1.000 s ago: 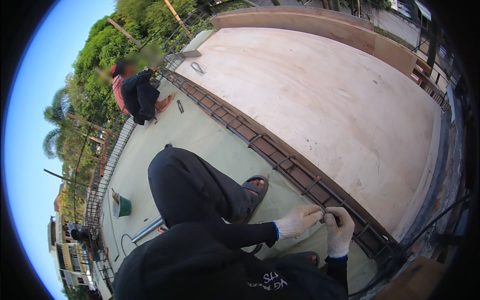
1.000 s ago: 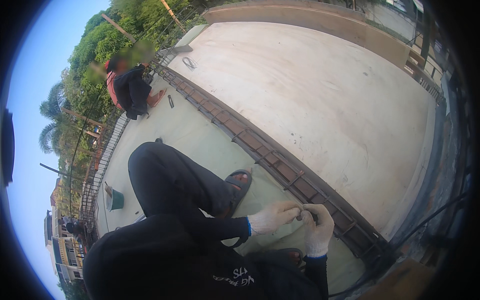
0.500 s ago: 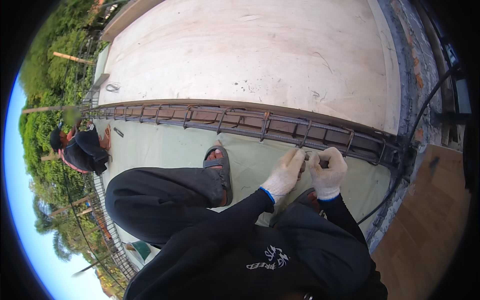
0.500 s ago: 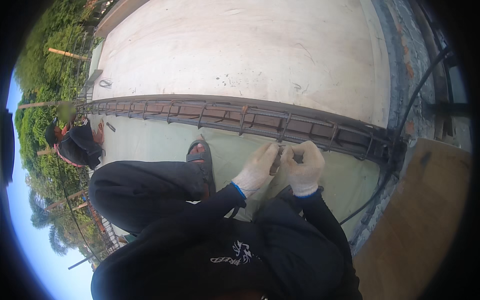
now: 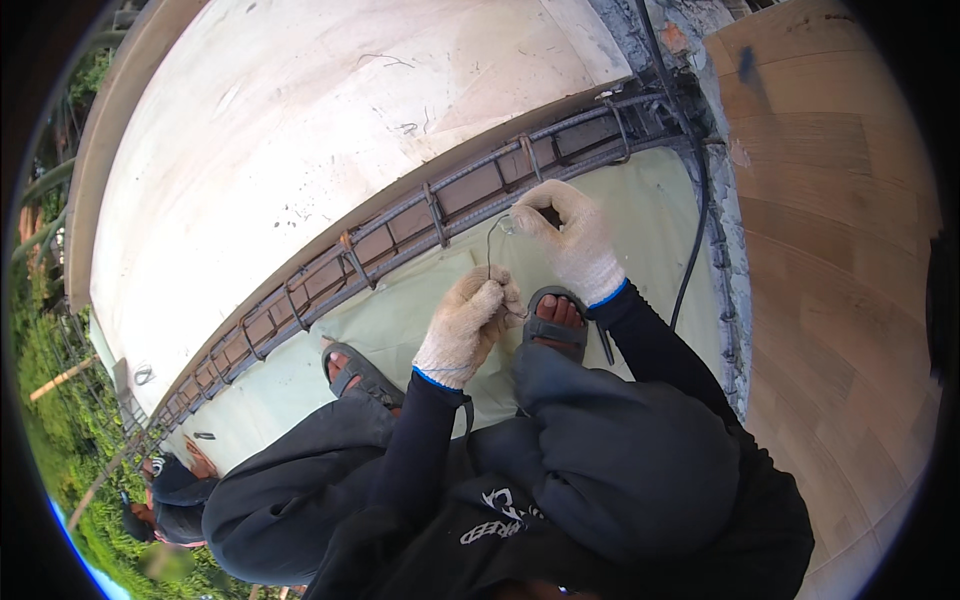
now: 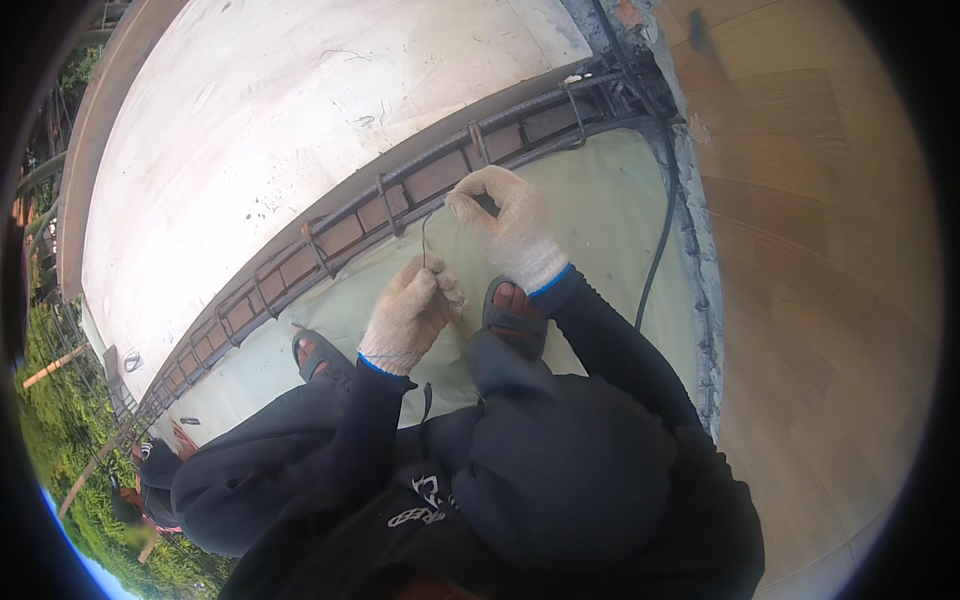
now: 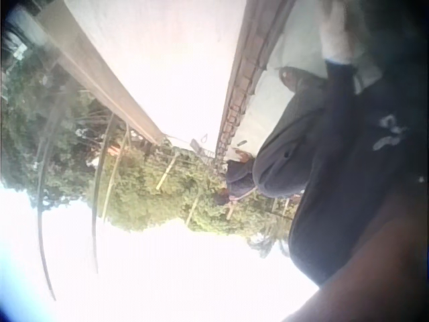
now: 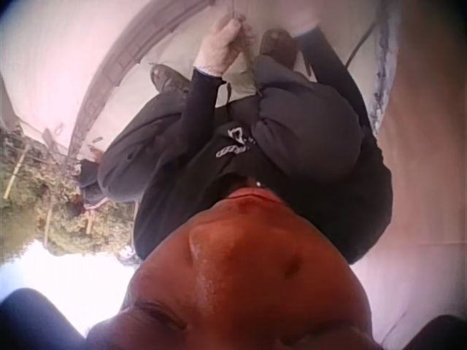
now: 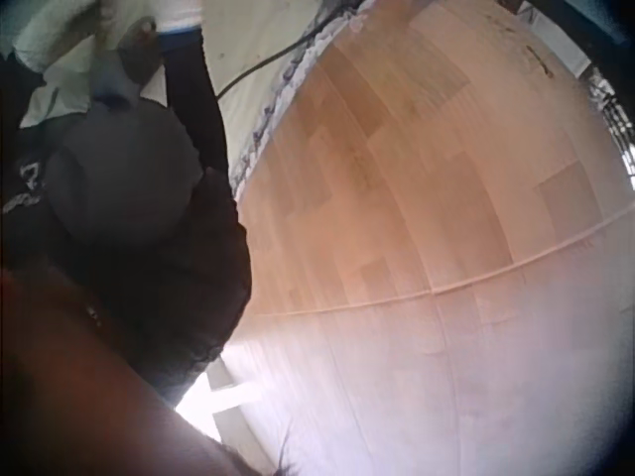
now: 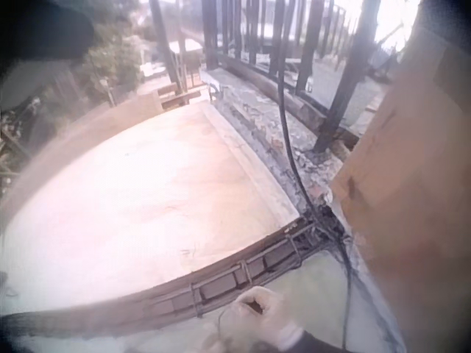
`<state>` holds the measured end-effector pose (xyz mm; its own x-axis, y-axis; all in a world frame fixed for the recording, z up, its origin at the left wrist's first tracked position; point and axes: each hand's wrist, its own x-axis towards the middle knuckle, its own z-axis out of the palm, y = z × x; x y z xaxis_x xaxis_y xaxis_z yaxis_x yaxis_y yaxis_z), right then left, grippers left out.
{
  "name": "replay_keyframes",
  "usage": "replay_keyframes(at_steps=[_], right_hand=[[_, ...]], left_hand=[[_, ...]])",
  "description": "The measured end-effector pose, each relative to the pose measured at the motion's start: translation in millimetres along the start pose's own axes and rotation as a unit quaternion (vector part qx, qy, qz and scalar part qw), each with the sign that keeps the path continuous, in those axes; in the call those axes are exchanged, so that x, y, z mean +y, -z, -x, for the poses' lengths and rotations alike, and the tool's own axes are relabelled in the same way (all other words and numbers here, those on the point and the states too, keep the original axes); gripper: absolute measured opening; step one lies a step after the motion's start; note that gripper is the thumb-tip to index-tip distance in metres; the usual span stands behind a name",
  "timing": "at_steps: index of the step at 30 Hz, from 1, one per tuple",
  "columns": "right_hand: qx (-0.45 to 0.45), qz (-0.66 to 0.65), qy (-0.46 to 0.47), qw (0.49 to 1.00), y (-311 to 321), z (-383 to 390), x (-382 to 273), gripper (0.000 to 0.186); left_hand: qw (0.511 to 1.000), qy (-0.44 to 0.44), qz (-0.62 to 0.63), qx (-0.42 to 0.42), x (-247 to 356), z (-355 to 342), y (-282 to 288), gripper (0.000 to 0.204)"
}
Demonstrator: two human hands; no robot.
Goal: The person ties rebar mesh to a concrete structure using wire and pliers. They repeatedly wrap wire around intersecting bars and twist it with pliers to secure the mesh in place.
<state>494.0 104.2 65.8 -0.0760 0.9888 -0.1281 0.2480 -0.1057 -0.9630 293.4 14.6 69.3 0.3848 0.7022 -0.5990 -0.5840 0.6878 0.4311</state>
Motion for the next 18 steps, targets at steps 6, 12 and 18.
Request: replay_keyframes(at_steps=[6, 12, 18], right_hand=[[0.078, 0.057, -0.103, 0.99, 2.1, 64.3, 42.2, 0.021], [0.07, 0.012, -0.148, 0.986, 17.1, 80.9, 55.7, 0.035], [0.05, -0.039, -0.19, 0.98, 20.1, 86.7, 35.8, 0.042]], left_hand=[[0.996, -0.012, -0.026, 0.085, -59.4, -13.9, 5.5, 0.033], [0.976, 0.001, 0.118, 0.183, -87.0, -41.0, -6.4, 0.038], [0.958, -0.026, -0.097, 0.27, -81.6, -61.9, -35.5, 0.033]])
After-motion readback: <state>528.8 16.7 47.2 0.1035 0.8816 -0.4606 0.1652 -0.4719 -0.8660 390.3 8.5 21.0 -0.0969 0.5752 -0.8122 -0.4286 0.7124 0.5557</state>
